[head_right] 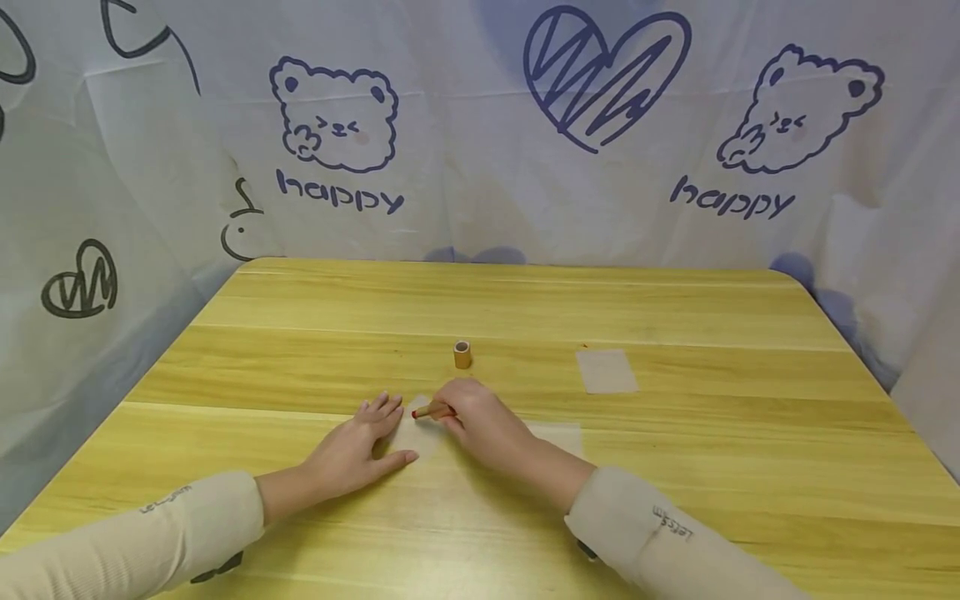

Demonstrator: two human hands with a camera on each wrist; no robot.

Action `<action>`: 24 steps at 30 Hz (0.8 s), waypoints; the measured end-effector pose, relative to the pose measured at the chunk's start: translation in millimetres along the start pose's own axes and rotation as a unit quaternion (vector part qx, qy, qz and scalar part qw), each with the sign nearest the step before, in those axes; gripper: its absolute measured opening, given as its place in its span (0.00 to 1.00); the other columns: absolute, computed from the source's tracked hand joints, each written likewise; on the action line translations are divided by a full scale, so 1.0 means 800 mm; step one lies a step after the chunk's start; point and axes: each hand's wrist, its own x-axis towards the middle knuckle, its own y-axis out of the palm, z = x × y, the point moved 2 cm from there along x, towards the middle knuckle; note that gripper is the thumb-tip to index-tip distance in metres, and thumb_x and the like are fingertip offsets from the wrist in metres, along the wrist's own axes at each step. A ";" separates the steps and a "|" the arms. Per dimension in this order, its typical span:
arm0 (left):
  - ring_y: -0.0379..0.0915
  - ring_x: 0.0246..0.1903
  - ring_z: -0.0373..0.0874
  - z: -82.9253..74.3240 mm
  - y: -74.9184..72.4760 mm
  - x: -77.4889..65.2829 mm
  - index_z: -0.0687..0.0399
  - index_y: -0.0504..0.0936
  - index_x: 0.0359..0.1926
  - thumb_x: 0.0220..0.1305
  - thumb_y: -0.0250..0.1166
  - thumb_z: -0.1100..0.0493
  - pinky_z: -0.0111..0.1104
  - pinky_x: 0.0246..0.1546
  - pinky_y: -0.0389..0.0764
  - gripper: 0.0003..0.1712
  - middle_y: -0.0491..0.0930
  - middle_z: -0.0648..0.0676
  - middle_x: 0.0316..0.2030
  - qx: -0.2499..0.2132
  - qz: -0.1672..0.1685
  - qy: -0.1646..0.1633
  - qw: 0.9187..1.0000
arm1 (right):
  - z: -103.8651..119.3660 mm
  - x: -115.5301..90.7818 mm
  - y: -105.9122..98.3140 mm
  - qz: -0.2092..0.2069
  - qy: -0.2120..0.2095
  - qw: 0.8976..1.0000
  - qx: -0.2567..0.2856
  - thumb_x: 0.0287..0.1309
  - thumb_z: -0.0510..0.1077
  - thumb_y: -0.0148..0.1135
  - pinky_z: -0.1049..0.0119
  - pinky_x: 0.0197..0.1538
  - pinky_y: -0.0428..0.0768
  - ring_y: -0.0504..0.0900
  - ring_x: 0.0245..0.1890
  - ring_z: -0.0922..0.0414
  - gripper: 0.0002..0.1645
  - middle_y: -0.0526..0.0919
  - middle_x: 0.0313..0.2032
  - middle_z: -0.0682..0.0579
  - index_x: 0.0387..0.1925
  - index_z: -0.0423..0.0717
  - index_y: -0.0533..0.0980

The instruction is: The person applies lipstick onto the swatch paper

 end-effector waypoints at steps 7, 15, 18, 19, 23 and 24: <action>0.53 0.67 0.61 -0.001 -0.001 0.000 0.72 0.67 0.60 0.60 0.61 0.42 0.50 0.67 0.56 0.41 0.62 0.67 0.64 -0.008 0.005 -0.003 1.000 | -0.001 0.005 0.004 0.004 0.001 1.000 0.004 0.51 0.33 0.65 0.70 0.39 0.80 0.80 0.36 0.57 0.08 0.83 0.35 0.48 0.35 0.39 0.78; 0.53 0.67 0.61 -0.002 -0.002 0.001 0.71 0.67 0.60 0.60 0.61 0.42 0.50 0.67 0.56 0.41 0.61 0.67 0.64 -0.009 0.010 -0.007 1.000 | 0.000 0.009 0.006 0.006 0.011 1.000 0.000 0.52 0.32 0.64 0.69 0.40 0.81 0.80 0.38 0.56 0.08 0.82 0.36 0.47 0.36 0.38 0.78; 0.53 0.67 0.61 -0.001 -0.002 0.002 0.71 0.67 0.60 0.60 0.61 0.42 0.50 0.66 0.57 0.41 0.62 0.67 0.64 -0.007 0.011 -0.005 1.000 | 0.000 0.011 0.008 0.004 0.014 1.000 -0.002 0.52 0.32 0.64 0.70 0.40 0.81 0.80 0.38 0.56 0.07 0.82 0.36 0.47 0.36 0.38 0.78; 0.53 0.67 0.61 -0.001 -0.002 0.002 0.71 0.67 0.60 0.59 0.61 0.42 0.50 0.66 0.57 0.41 0.62 0.67 0.64 -0.006 0.011 -0.004 1.000 | 0.000 0.011 0.008 0.004 0.015 1.000 -0.002 0.52 0.32 0.63 0.70 0.40 0.81 0.80 0.38 0.55 0.07 0.82 0.36 0.47 0.36 0.38 0.78; 0.53 0.67 0.61 -0.002 -0.002 0.002 0.71 0.67 0.60 0.59 0.61 0.41 0.50 0.66 0.57 0.41 0.62 0.67 0.64 -0.005 0.011 -0.005 1.000 | 0.000 0.013 0.009 0.004 0.011 1.000 -0.017 0.51 0.31 0.64 0.71 0.40 0.80 0.80 0.37 0.55 0.08 0.82 0.36 0.47 0.36 0.37 0.77; 0.54 0.67 0.61 -0.002 -0.002 0.002 0.71 0.67 0.60 0.59 0.61 0.41 0.50 0.66 0.57 0.41 0.62 0.67 0.64 -0.005 0.011 -0.005 1.000 | -0.001 0.013 0.009 0.005 0.011 1.000 -0.021 0.51 0.31 0.64 0.71 0.40 0.80 0.80 0.37 0.55 0.08 0.81 0.36 0.47 0.36 0.37 0.77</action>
